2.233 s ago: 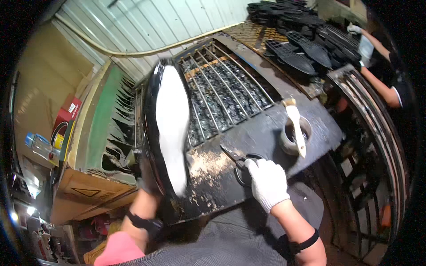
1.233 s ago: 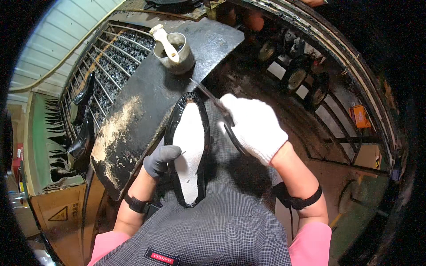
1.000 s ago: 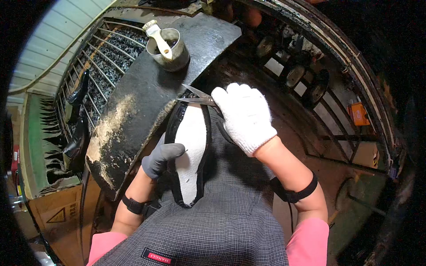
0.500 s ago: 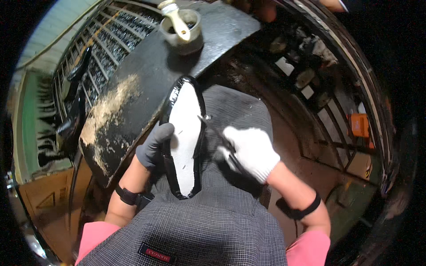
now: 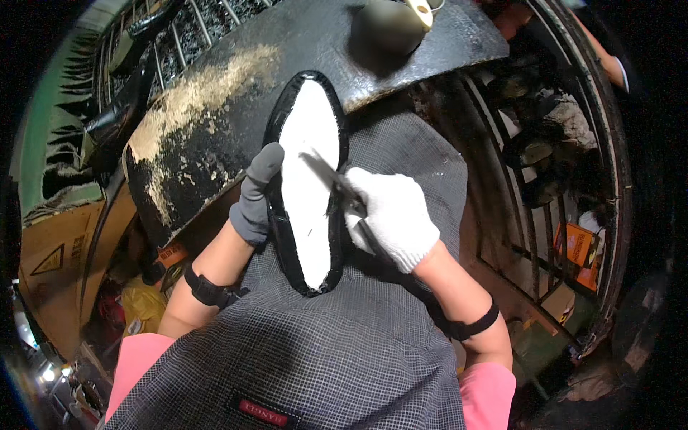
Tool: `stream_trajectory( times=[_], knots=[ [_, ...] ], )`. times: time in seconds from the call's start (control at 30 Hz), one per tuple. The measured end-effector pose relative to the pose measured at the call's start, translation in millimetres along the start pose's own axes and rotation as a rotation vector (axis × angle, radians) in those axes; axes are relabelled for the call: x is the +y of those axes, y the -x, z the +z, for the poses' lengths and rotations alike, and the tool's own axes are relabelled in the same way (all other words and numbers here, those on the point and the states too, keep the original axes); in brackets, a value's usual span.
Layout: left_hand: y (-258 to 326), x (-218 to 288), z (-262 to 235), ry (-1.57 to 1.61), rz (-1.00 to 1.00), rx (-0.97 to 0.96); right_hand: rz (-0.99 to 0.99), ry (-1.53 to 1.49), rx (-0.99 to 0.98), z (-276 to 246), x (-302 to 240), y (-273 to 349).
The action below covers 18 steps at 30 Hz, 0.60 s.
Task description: Trimming excess material from shoe soles with scissors and applying glue with a brush.
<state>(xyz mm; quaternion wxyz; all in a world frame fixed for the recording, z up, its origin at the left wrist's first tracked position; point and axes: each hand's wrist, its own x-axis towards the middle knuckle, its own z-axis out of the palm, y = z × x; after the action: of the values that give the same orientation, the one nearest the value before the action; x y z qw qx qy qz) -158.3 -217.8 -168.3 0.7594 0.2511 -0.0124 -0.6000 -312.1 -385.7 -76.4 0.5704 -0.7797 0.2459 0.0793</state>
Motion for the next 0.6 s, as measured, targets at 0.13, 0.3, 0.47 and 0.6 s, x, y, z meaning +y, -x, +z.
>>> stream_trajectory(
  times=[0.13, 0.3, 0.47, 0.6],
  knots=[
    [2.3, 6.3, 1.2, 0.014, -0.010, -0.055, 0.197, 0.121, -0.347, -9.1, -24.7, 30.2],
    [0.6, 9.0, 5.6, -0.042, 0.053, -0.227, 0.147, 0.394, -0.461, -10.5, -13.9, 61.0],
    [-16.9, -19.9, -20.2, -0.459, 0.268, 0.272, -0.334, 0.507, 0.057, 21.3, 25.4, 27.1],
    [-16.8, 2.1, 10.1, -0.496, 0.313, 0.219, -0.061, -0.147, 0.167, 15.0, 53.7, 28.7]
  ],
)
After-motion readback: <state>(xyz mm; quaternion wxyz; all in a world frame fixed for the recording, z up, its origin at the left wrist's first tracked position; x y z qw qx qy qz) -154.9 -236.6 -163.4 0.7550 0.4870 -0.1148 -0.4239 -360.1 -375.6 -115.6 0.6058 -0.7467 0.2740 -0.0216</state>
